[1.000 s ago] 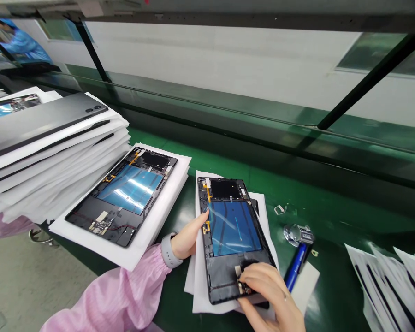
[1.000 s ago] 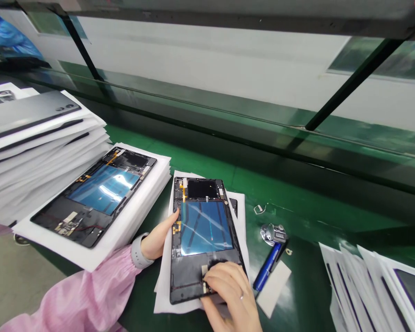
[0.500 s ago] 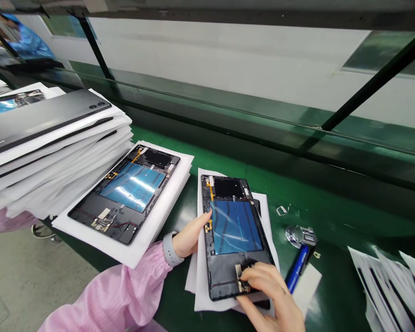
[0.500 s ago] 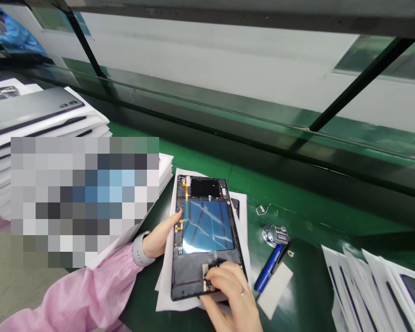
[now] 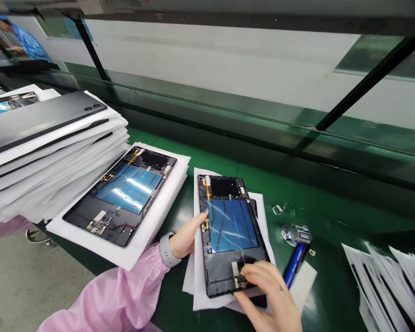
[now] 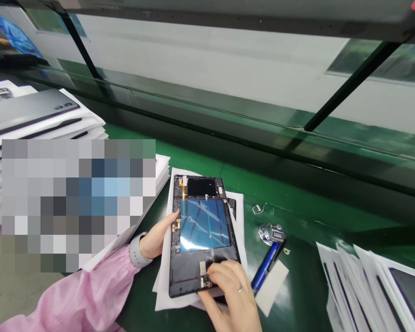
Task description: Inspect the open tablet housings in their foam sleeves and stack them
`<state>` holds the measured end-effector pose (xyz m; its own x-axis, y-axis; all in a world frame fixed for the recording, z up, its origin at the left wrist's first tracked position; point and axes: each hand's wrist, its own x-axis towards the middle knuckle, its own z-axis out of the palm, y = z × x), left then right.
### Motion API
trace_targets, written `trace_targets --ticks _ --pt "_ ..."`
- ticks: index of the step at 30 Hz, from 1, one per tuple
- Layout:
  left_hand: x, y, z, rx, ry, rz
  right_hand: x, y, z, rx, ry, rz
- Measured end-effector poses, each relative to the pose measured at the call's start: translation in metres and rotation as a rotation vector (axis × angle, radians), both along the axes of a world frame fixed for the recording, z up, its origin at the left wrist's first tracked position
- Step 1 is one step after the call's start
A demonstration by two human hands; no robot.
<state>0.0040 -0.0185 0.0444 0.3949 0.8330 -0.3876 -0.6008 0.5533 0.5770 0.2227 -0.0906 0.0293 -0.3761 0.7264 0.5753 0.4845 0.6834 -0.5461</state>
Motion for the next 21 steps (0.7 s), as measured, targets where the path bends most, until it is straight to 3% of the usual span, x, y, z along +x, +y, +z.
trace_targets --ticks 11,17,21 --pt "0.0007 -0.0006 0.0066 0.005 -0.018 0.027 -0.0043 0.0009 0.0027 0.002 -0.003 0.040" --pt "0.0027 -0.0002 0.0076 0.010 -0.018 0.027 -0.0019 0.0006 -0.0053 -0.031 -0.037 0.002" --pt "0.0035 -0.0005 0.0083 0.028 0.020 0.042 -0.0039 0.0001 -0.0010 -0.022 -0.082 -0.051"
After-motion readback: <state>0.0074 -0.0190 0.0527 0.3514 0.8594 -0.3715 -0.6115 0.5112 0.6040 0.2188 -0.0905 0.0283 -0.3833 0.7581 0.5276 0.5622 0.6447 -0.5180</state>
